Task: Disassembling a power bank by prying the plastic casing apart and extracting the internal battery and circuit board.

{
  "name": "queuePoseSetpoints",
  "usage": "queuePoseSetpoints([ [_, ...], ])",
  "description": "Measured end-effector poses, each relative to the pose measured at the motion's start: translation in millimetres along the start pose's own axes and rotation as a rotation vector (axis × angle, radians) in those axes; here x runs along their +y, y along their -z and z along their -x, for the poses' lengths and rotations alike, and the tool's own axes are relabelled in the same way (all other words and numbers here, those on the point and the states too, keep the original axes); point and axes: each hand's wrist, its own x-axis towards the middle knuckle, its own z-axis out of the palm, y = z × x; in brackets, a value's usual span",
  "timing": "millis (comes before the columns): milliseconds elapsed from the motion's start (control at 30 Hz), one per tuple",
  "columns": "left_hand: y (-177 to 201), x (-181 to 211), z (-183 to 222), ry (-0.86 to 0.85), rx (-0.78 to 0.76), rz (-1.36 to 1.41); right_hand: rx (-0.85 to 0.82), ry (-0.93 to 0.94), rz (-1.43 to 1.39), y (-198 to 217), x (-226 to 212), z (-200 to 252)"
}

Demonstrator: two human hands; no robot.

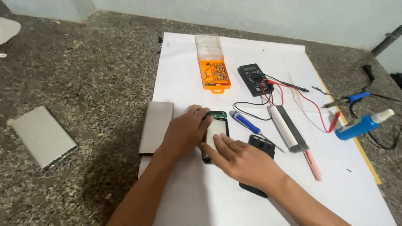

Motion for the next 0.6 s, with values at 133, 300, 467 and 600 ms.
queuePoseSetpoints([
  [133, -3.9, -3.3, 3.1, 0.084, 0.001, 0.046, -0.025, -0.020, 0.016, 8.5, -13.5, 1.6],
  [300, 0.1, -3.0, 11.2, 0.052, 0.055, 0.127, 0.020, -0.100, -0.178, 30.6, -29.9, -7.4],
  [467, -3.2, -1.4, 14.5, 0.038, 0.083, 0.095, -0.099, -0.199, -0.309, 19.5, -29.0, -1.8],
  [600, -0.6, -2.8, 13.9, 0.019, 0.070, 0.099, -0.123, 0.014, -0.034, 2.9, -22.6, 0.6],
])
